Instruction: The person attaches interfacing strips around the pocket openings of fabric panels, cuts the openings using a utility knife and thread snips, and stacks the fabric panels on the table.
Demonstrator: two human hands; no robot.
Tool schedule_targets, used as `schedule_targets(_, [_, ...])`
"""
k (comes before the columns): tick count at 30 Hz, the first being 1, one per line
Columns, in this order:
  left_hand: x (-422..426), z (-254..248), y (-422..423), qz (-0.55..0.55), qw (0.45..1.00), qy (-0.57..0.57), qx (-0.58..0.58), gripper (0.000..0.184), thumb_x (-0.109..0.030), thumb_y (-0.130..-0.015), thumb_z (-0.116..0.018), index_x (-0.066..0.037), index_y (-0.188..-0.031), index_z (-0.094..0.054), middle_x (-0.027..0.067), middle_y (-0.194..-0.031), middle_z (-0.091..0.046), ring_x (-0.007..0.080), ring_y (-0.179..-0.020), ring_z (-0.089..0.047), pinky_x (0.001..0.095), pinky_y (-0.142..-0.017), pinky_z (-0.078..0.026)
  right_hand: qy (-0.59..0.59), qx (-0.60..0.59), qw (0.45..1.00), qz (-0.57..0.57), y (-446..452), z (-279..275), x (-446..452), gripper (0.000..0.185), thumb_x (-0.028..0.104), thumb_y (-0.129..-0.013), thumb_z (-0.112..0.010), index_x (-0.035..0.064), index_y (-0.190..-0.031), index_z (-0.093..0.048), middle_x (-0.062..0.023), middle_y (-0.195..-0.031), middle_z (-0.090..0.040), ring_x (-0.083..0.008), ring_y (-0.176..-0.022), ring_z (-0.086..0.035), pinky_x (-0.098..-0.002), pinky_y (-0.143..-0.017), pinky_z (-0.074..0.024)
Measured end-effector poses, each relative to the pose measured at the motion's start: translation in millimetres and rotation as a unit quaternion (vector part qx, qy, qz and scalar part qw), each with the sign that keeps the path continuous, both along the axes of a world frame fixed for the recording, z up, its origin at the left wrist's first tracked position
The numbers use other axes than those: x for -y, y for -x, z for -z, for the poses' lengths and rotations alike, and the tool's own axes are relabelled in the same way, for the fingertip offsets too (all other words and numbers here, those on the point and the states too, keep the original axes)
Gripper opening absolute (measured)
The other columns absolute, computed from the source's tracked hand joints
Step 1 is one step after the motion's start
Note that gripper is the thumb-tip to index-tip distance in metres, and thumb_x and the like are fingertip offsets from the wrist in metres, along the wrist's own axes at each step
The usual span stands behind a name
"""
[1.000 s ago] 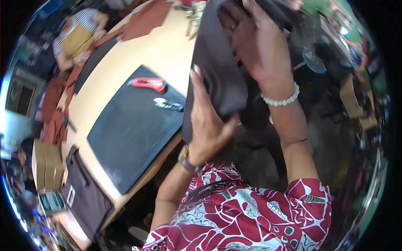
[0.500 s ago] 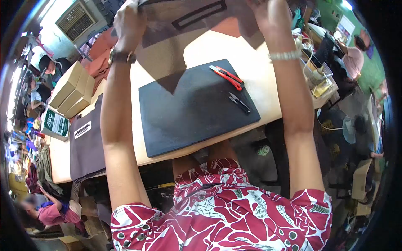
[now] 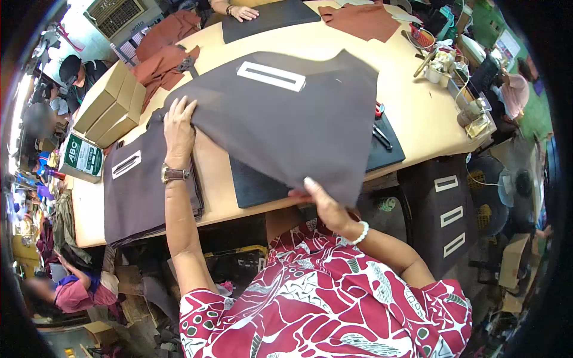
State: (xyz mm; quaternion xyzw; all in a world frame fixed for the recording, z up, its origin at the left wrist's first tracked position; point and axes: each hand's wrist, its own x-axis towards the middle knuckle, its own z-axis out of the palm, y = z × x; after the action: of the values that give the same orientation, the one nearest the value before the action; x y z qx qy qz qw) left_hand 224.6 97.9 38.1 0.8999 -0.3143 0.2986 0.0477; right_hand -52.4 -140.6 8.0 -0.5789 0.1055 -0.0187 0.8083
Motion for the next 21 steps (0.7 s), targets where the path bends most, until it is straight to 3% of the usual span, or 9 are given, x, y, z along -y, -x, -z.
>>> schedule_targets(3, [-5,-18,37,-0.230,0.947,-0.176,-0.141,0.050,-0.003,-0.077,-0.056,-0.010,-0.127,-0.050,0.0140,-0.138,-0.040,0.0309,-0.131,-0.032,0.0504,-0.101,-0.033,0.030,-0.016,0.998,-0.060,5,19,-29,0.035,0.029,-0.097,-0.044,-0.0009,-0.110,-0.054,-0.0104,-0.098,-0.062,-0.0174,-0.084,-0.062,-0.0286,-0.074,-0.0503])
schedule_targets(7, [32,-40,83,-0.040,0.993,-0.056,-0.095,0.049,-0.021,-0.084,-0.058,0.000,-0.126,-0.047,0.0196,-0.133,-0.044,0.0351,-0.129,-0.035,0.0482,-0.101,-0.033,0.179,0.053,0.962,-0.198,-2,48,-58,0.049,0.039,-0.098,-0.037,-0.0070,-0.099,-0.053,-0.0164,-0.087,-0.061,-0.0198,-0.079,-0.058,-0.0319,-0.076,-0.0462])
schedule_targets(9, [81,-27,115,0.116,0.978,0.039,-0.169,0.073,-0.044,-0.080,-0.063,0.004,-0.130,-0.041,0.0240,-0.136,-0.041,0.0380,-0.128,-0.035,0.0493,-0.104,-0.028,0.158,0.027,0.954,-0.254,-7,32,-72,0.046,0.037,-0.097,-0.040,-0.0063,-0.104,-0.053,-0.0174,-0.096,-0.060,-0.0233,-0.087,-0.057,-0.0342,-0.084,-0.0443])
schedule_targets(11, [129,-14,156,0.233,0.934,0.040,-0.269,0.093,-0.055,-0.075,-0.065,0.005,-0.137,-0.030,0.0261,-0.142,-0.029,0.0389,-0.133,-0.027,0.0523,-0.108,-0.021,0.213,0.235,0.923,-0.216,-6,79,-85,0.040,0.032,-0.096,-0.043,-0.0034,-0.111,-0.054,-0.0192,-0.108,-0.058,-0.0282,-0.100,-0.054,-0.0377,-0.094,-0.0394])
schedule_targets(12, [146,0,169,0.243,0.930,0.031,-0.273,0.099,-0.061,-0.073,-0.063,0.005,-0.138,-0.028,0.0259,-0.143,-0.028,0.0395,-0.134,-0.025,0.0541,-0.108,-0.020,0.251,0.176,0.908,-0.284,-5,104,-88,0.036,0.027,-0.092,-0.049,0.0015,-0.118,-0.053,-0.0192,-0.122,-0.054,-0.0294,-0.112,-0.049,-0.0407,-0.100,-0.0335])
schedule_targets(15, [169,51,177,0.233,0.927,0.003,-0.294,0.104,-0.067,-0.071,-0.059,0.005,-0.139,-0.026,0.0252,-0.145,-0.023,0.0401,-0.136,-0.019,0.0590,-0.106,-0.017,0.431,0.262,0.787,-0.354,10,63,-22,0.029,0.022,-0.086,-0.056,0.0047,-0.108,-0.062,-0.0203,-0.112,-0.060,-0.0304,-0.096,-0.059,-0.0414,-0.086,-0.0446])
schedule_targets(17, [168,59,179,0.224,0.938,-0.020,-0.265,0.098,-0.066,-0.073,-0.057,-0.001,-0.141,-0.027,0.0236,-0.145,-0.024,0.0391,-0.136,-0.020,0.0599,-0.106,-0.015,0.434,0.031,0.814,-0.386,17,-22,33,0.023,0.021,-0.086,-0.056,0.0029,-0.095,-0.066,-0.0187,-0.090,-0.065,-0.0304,-0.077,-0.063,-0.0396,-0.072,-0.0494])
schedule_targets(19, [164,56,179,0.226,0.937,-0.034,-0.266,0.088,-0.064,-0.078,-0.054,-0.006,-0.141,-0.031,0.0230,-0.146,-0.024,0.0392,-0.136,-0.020,0.0609,-0.105,-0.016,0.411,-0.051,0.901,-0.130,29,-44,79,0.020,0.017,-0.085,-0.058,-0.0001,-0.088,-0.066,-0.0156,-0.077,-0.065,-0.0295,-0.067,-0.063,-0.0391,-0.063,-0.0501])
schedule_targets(21, [164,53,180,0.223,0.936,-0.030,-0.270,0.078,-0.058,-0.083,-0.051,-0.009,-0.140,-0.034,0.0228,-0.146,-0.024,0.0392,-0.136,-0.020,0.0613,-0.105,-0.016,0.525,0.016,0.834,0.167,26,-41,115,0.019,0.015,-0.084,-0.060,-0.0017,-0.093,-0.065,-0.0158,-0.081,-0.064,-0.0300,-0.075,-0.063,-0.0387,-0.070,-0.0495])
